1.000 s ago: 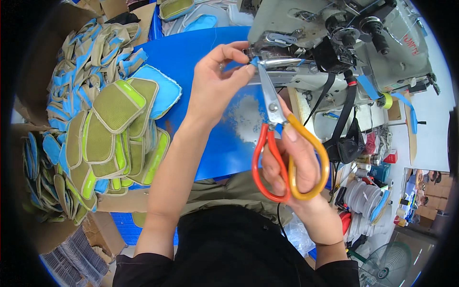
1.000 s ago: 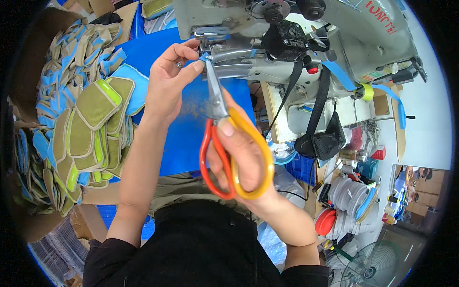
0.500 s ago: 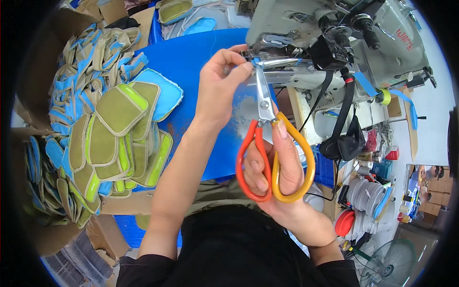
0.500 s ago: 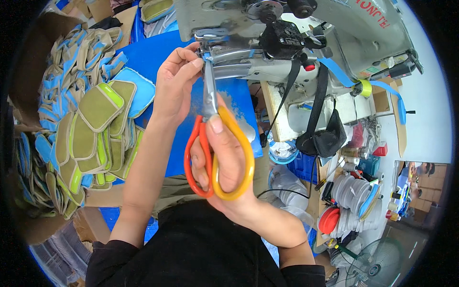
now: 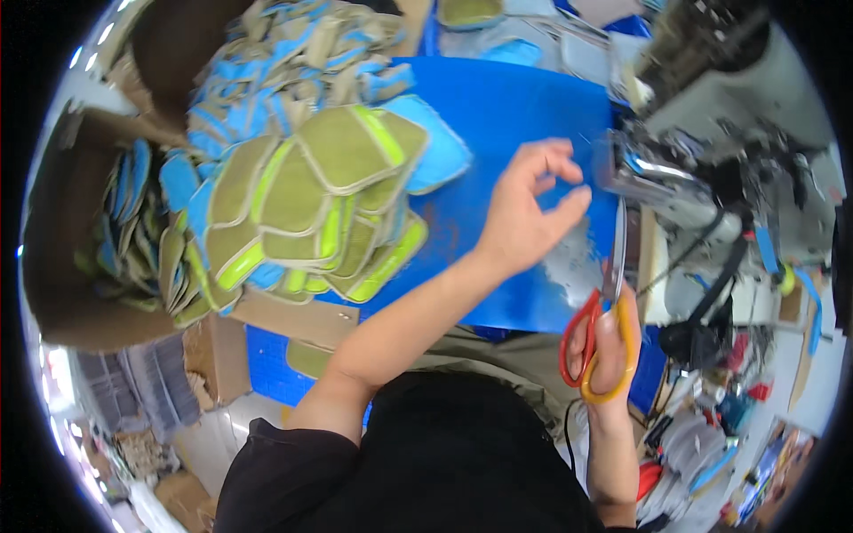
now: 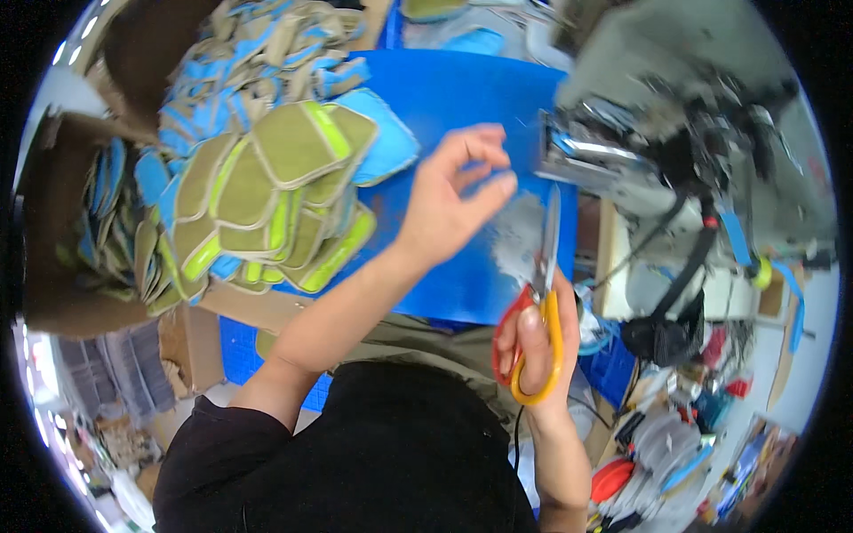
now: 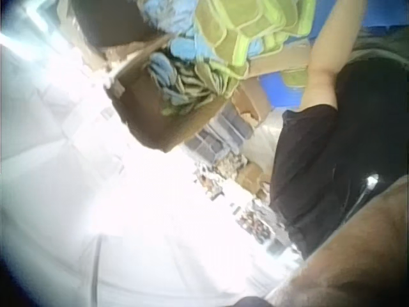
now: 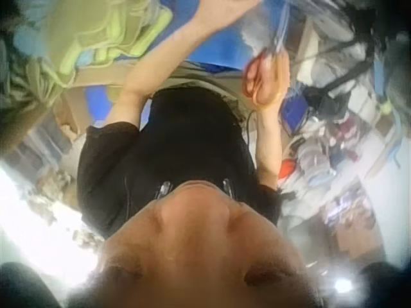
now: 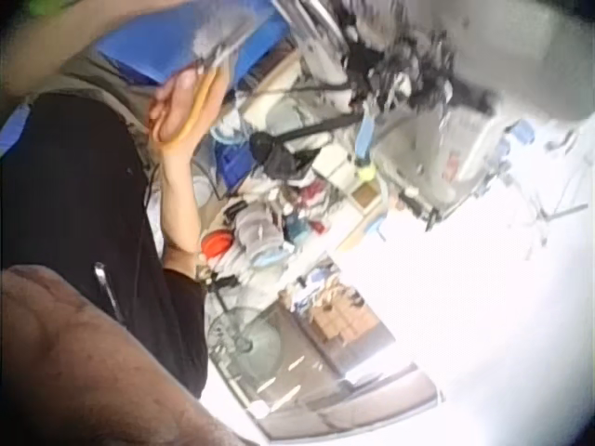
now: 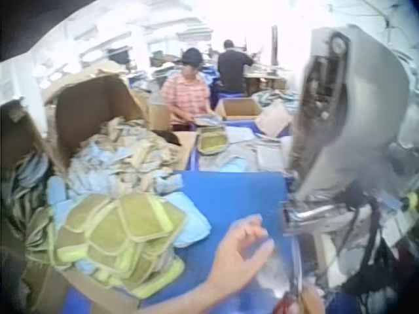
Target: The person sews blue and beige fabric pouches using an industrial sewing machine. They align the fabric edges, guide the pouch under the needle, and trim excess threads with scissors. The person repeats this process for multiple pouches, handling them one at a time.
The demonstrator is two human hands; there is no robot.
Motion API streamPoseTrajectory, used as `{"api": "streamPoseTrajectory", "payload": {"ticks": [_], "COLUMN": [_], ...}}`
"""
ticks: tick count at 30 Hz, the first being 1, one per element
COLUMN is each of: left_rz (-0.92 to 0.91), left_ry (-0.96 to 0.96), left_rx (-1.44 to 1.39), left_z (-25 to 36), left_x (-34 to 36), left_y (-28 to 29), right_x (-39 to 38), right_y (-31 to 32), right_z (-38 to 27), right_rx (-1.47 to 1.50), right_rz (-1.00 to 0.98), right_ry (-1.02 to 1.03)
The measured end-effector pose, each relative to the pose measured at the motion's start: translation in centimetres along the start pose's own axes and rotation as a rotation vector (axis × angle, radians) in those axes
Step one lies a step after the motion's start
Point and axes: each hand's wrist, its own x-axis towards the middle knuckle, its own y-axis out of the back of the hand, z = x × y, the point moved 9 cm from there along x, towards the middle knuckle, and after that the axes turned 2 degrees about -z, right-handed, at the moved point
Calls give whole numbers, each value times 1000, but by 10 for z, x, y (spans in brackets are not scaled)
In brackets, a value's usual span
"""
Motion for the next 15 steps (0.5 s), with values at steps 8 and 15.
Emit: {"api": "streamPoseTrajectory", "payload": {"ticks": [8,15], "left_rz": [-153,293], "left_ry": [81,234], "left_rx": [577,1093], "left_z": [2,-19], "left_x": [-19,139], "left_y": [114,360], "right_x": [39,-9], "right_y": [60,54], "right_z": [98,88], "right_rx": [-933,-993], "right_rz": [78,-226], "right_ry": [71,412]}}
